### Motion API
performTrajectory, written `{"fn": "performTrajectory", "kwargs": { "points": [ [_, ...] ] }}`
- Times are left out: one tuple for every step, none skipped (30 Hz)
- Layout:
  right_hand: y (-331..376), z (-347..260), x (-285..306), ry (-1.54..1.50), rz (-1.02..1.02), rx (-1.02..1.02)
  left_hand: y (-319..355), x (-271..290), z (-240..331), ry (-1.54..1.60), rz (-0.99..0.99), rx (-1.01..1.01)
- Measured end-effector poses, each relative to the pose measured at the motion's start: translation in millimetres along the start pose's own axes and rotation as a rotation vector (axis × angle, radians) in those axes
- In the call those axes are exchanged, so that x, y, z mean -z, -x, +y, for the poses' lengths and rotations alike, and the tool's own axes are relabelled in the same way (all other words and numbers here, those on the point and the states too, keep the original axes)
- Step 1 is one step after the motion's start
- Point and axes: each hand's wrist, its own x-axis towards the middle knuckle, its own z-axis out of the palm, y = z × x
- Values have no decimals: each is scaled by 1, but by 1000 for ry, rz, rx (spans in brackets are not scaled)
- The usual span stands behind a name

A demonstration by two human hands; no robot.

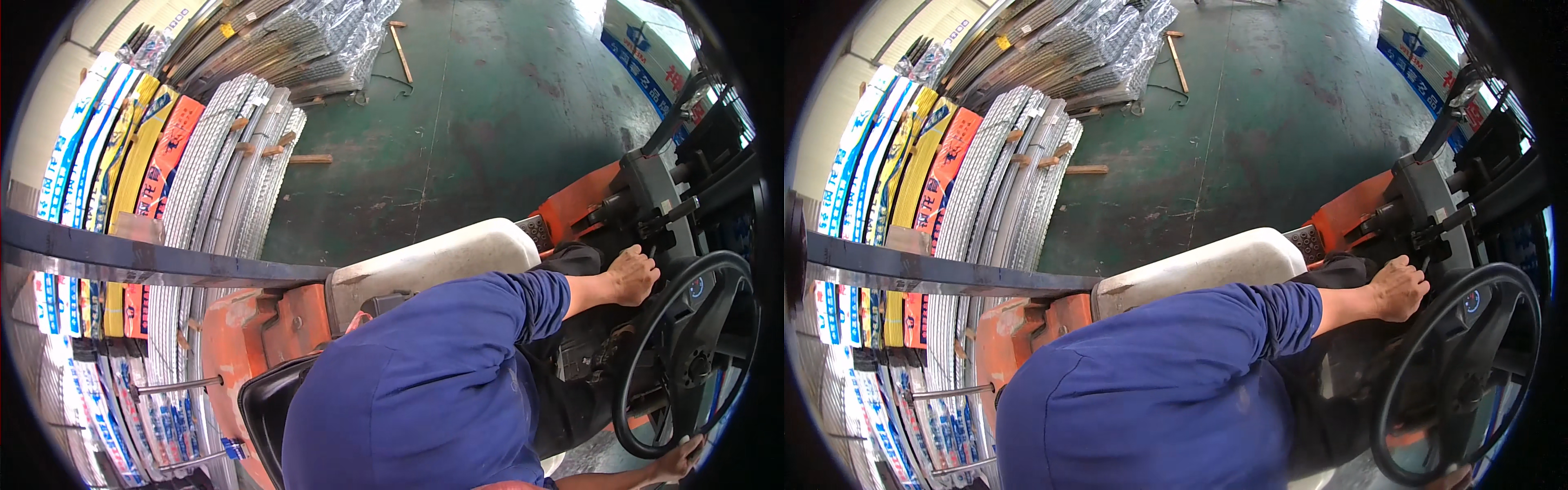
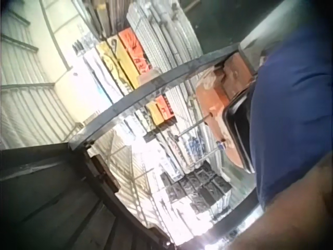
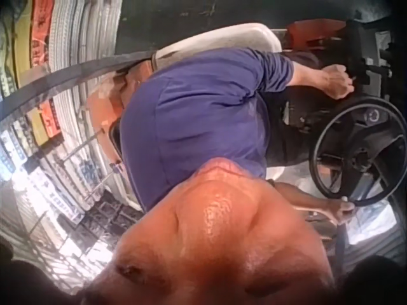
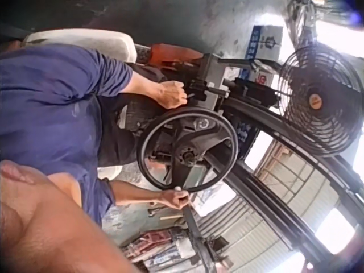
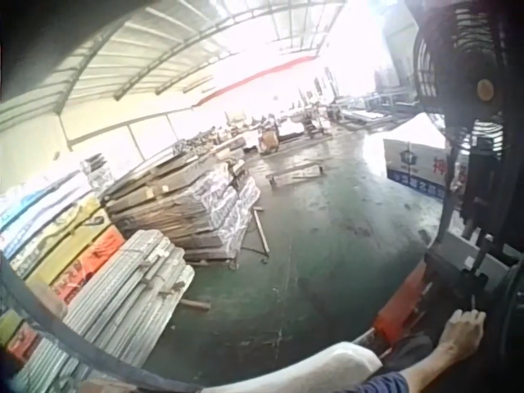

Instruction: Driving and operating a forklift in a warehouse setting.

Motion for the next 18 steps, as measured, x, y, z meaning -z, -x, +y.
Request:
{"fn": "performTrajectory", "kwargs": {
  "points": [
    [0,27,-5,130,-56,-64,-3,9,-8,-1,-12,-5],
    [1,20,-8,109,-75,-76,-5,18,-17,-6,-19,-5],
    [4,13,-10,113,-68,-77,-7,27,-26,-1,-17,-11],
    [8,-8,-13,144,-82,-120,-8,35,-35,-5,-6,-16],
    [11,-24,-16,174,-97,-164,-10,44,-44,-11,5,-21],
    [14,-33,-19,157,-93,-156,-11,51,-52,-13,15,-26],
    [16,-39,-19,164,-88,-158,-12,59,-57,-5,13,-31],
    [18,-45,-20,116,-83,-146,-12,68,-61,-10,10,-35],
    [20,-51,-19,67,-79,-133,-13,76,-64,-16,8,-39],
    [20,-61,-20,14,-71,-114,-14,84,-68,-30,52,-61],
    [21,-72,-19,18,-72,-115,-14,93,-71,-27,50,-61],
    [24,-83,-17,16,-69,-93,-13,102,-75,-27,73,-74],
    [21,-94,-10,23,-56,-71,-18,111,-75,-16,99,-95],
    [22,-106,-3,22,-40,-60,-22,120,-77,3,123,-112],
    [24,-114,-1,-50,-14,-139,-24,130,-81,-7,148,-125],
    [22,-120,9,-48,4,-152,-30,139,-78,6,166,-161],
    [27,-137,17,-40,11,-121,-38,159,-75,70,140,-209],
    [30,-161,29,-33,5,-81,-52,191,-71,28,97,-238]
  ]
}}
